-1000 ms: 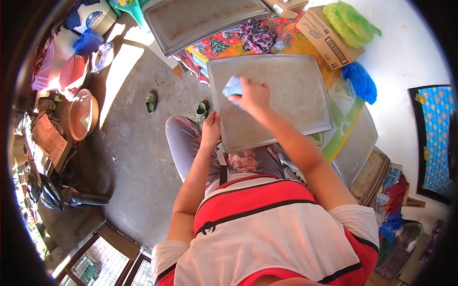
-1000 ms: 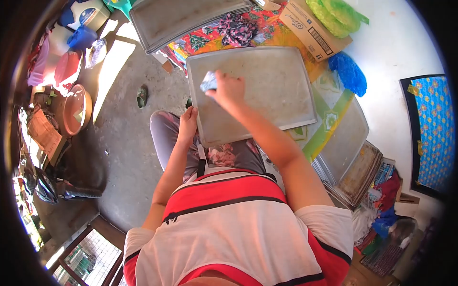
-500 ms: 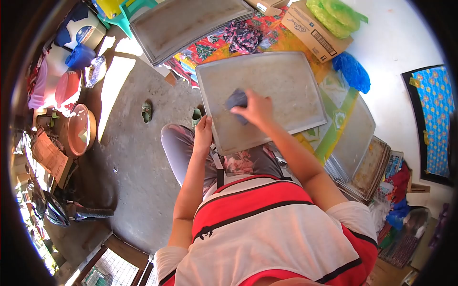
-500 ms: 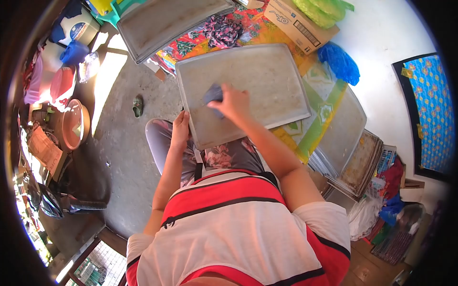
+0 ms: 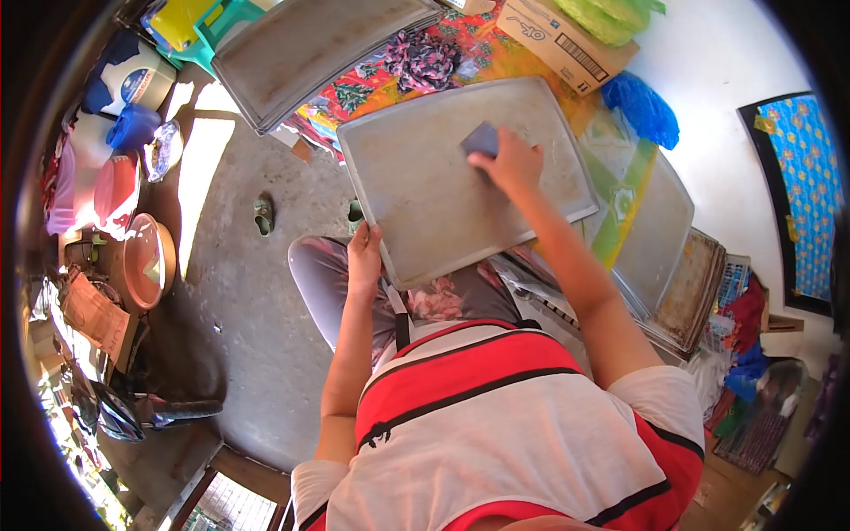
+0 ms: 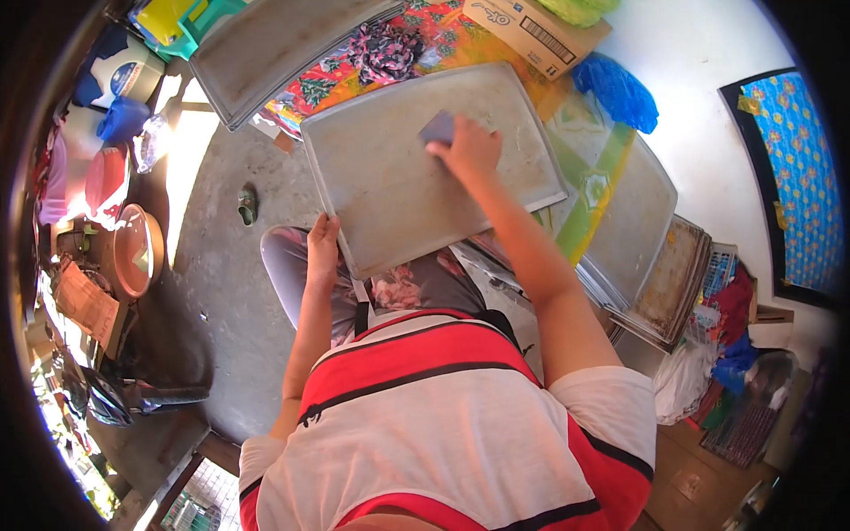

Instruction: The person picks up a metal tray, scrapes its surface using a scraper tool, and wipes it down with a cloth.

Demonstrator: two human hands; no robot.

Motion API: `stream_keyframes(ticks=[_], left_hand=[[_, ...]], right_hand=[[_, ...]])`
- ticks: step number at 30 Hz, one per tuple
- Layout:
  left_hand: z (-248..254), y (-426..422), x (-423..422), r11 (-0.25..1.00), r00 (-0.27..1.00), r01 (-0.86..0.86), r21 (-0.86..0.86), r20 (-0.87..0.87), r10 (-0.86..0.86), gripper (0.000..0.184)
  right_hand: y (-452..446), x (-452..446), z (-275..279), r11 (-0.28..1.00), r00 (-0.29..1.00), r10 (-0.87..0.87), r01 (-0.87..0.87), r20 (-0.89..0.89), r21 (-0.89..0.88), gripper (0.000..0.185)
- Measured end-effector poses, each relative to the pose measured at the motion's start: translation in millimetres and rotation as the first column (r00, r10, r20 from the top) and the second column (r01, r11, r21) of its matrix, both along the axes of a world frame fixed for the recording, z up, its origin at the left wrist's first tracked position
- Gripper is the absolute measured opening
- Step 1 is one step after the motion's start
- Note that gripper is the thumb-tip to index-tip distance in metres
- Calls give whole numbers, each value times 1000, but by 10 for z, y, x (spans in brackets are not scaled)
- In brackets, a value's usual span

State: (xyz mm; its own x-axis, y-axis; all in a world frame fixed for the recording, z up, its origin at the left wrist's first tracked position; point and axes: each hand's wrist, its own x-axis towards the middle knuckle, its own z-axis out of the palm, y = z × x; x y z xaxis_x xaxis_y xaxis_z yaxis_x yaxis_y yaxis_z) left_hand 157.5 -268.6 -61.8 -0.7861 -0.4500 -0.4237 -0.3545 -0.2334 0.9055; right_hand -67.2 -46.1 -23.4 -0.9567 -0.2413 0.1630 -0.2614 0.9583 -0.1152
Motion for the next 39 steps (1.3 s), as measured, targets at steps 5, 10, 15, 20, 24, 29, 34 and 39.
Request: stream_keyframes(ticks=[5,10,15,20,24,29,34,39], left_hand=[[73,-11,4,997,1000,5,75,14,-6,24],[71,6,-19,999,999,-11,41,43,9,24],[186,11,-11,998,999,23,61,46,-26,24],[154,-28,-35,999,998,26,35,60,-28,26],[299,68,-38,998,999,-14,56,32,13,27],[100,-20,-13,999,998,34,23,54,-35,25],[116,-14,-13,1000,996,26,3,79,-26,25],[134,6,-27,1000,998,16,-2,57,-16,25]], right_hand=[[322,-701,21,930,930,-362,365,68,-35,70],[-414,-274,147,997,998,6,-11,67,80,69],[149,-1038,39,918,917,-371,386,147,-89,71],[-258,-852,72,926,911,-340,368,235,-84,72],[-1084,-170,47,999,984,20,-11,178,-51,69],[-683,-612,103,959,948,-227,258,223,-120,71],[334,-909,-54,830,846,-513,532,146,-165,71],[-92,84,86,982,982,-108,129,154,-137,63]])
